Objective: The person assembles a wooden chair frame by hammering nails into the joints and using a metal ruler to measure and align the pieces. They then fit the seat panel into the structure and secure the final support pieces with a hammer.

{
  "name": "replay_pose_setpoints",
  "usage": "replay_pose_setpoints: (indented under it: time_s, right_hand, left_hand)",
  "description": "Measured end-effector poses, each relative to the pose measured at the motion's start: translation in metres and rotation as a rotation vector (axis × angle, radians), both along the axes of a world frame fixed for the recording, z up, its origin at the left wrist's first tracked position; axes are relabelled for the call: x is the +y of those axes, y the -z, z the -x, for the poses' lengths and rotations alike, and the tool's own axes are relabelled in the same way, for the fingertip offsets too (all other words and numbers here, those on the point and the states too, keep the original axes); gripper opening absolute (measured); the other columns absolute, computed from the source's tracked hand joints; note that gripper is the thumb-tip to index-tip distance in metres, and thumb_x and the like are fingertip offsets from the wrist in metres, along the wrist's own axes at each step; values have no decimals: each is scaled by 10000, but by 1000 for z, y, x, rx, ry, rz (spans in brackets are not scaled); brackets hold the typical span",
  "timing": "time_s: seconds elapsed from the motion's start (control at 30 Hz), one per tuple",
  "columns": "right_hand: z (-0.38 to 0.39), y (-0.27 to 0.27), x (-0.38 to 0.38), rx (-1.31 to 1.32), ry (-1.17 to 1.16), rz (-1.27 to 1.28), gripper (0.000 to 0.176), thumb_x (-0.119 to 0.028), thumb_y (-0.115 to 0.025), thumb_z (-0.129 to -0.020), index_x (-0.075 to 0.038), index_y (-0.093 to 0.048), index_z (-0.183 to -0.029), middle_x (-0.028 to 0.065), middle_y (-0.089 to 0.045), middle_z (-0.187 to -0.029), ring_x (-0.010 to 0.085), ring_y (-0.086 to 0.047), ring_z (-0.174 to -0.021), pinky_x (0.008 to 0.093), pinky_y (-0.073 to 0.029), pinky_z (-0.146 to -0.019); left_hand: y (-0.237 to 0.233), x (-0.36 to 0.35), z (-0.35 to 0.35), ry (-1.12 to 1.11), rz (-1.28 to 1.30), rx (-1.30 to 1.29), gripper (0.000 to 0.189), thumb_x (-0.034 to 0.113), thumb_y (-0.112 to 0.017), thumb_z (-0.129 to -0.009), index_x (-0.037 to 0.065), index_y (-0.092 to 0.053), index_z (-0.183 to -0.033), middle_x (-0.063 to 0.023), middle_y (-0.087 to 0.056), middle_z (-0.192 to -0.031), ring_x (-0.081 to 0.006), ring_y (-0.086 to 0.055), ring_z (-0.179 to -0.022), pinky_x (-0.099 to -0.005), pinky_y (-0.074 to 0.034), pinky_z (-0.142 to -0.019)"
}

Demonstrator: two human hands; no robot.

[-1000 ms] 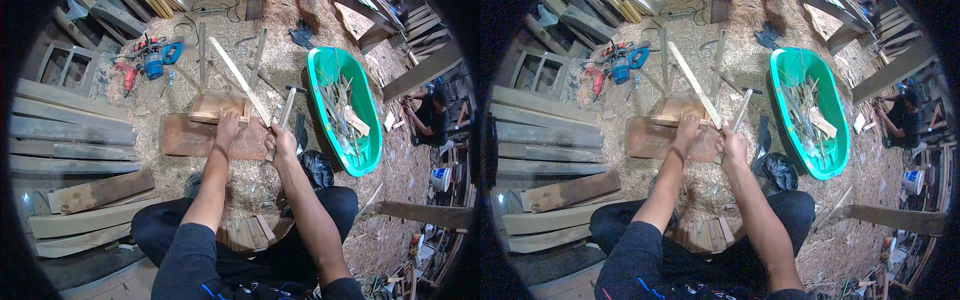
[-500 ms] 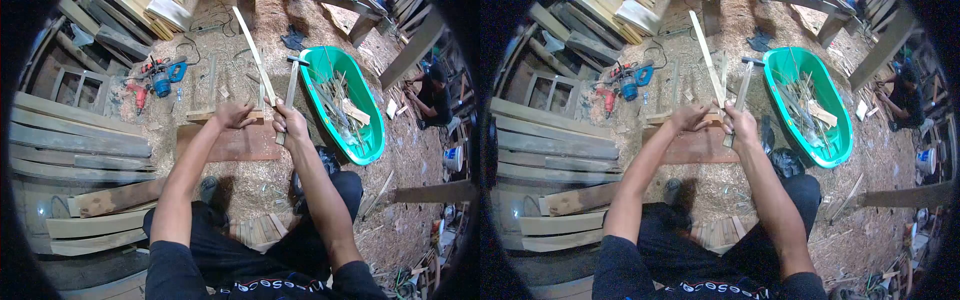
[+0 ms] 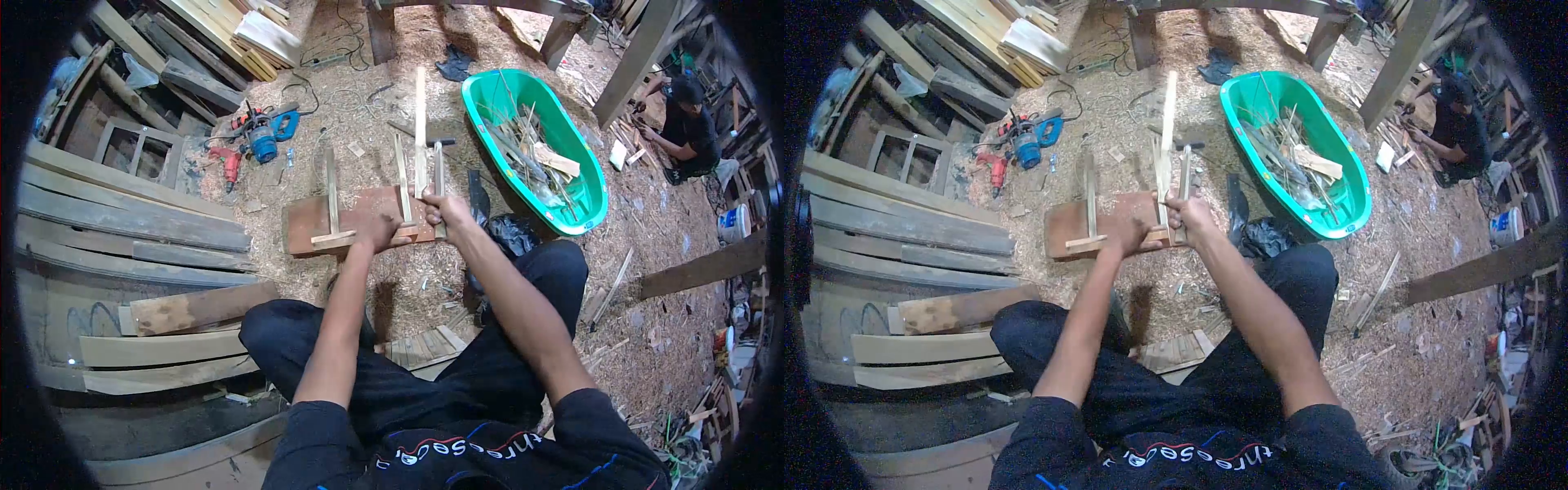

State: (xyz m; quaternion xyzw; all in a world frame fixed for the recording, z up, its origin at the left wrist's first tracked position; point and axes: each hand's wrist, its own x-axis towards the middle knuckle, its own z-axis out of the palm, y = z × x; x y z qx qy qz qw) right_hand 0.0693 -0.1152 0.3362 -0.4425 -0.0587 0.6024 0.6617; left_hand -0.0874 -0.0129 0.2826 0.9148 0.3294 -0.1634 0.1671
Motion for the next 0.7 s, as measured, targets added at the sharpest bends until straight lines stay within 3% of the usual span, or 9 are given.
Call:
replay_pose_setpoints:
  time_s: [0.03,0.07,0.1,0.2,0.23,0.37,0.57,0.7]
  right_hand:
    - [4,3,-7,-60,-34,26,67,-17,-540,-924,12,-539,-985,19,-519,-687,62,-382,-459,216,-313,-386]
    - [9,7,-12,-113,-67,55,65,-33,-533,-931,0,-525,-987,-23,-435,-620,66,-379,-453,219,-312,-393]
    - [14,21,-18,-135,-56,77,59,-35,-535,-929,-2,-530,-978,-23,-437,-619,68,-380,-452,224,-310,-396]
    - [11,50,-12,-206,-50,131,38,-43,-541,-926,-11,-542,-948,-22,-441,-614,76,-380,-450,234,-303,-403]
    - [9,53,-11,-219,-63,177,32,-46,-541,-927,-16,-546,-935,-24,-440,-612,77,-378,-449,236,-298,-405]
    - [2,65,-6,-193,-98,199,92,-86,-558,-936,-35,-549,-860,-34,-414,-570,80,-362,-443,242,-295,-406]
    - [1,105,0,-373,-167,219,84,-89,-609,-911,-68,-560,-845,-28,-466,-578,75,-410,-440,240,-323,-393]
    - [5,119,-1,-502,-155,130,106,-137,-680,-876,-59,-611,-893,-28,-496,-588,70,-434,-443,233,-337,-401]
  left_hand:
    - [23,-2,5,-48,-40,-214,409,433,-558,-922,113,-577,-1176,-166,-650,-1070,-350,-630,-1007,-441,-492,-906]
    - [40,4,7,-54,-42,-220,437,439,-598,-886,126,-576,-1190,-156,-629,-1102,-335,-607,-1041,-455,-469,-928]
    - [58,11,10,-60,-44,-226,472,444,-639,-849,140,-574,-1204,-145,-608,-1134,-320,-584,-1075,-469,-447,-950]
    - [41,0,14,26,-195,-257,522,417,-704,-796,157,-565,-1227,-113,-548,-1216,-281,-498,-1194,-526,-377,-1010]
    - [38,-4,7,-11,-153,-194,513,303,-724,-792,163,-545,-1252,-86,-492,-1267,-261,-400,-1288,-581,-293,-1052]
    - [57,-31,4,-272,-351,-513,459,208,-738,-776,158,-590,-1208,-69,-524,-1257,-271,-475,-1235,-559,-258,-1089]
    - [72,-32,23,-267,-61,-702,456,198,-712,-793,135,-605,-1233,-105,-600,-1213,-272,-486,-1235,-550,-195,-1112]
    - [69,-23,20,-255,-78,-651,462,261,-687,-810,105,-600,-1237,-115,-588,-1250,-276,-497,-1219,-537,-238,-1073]
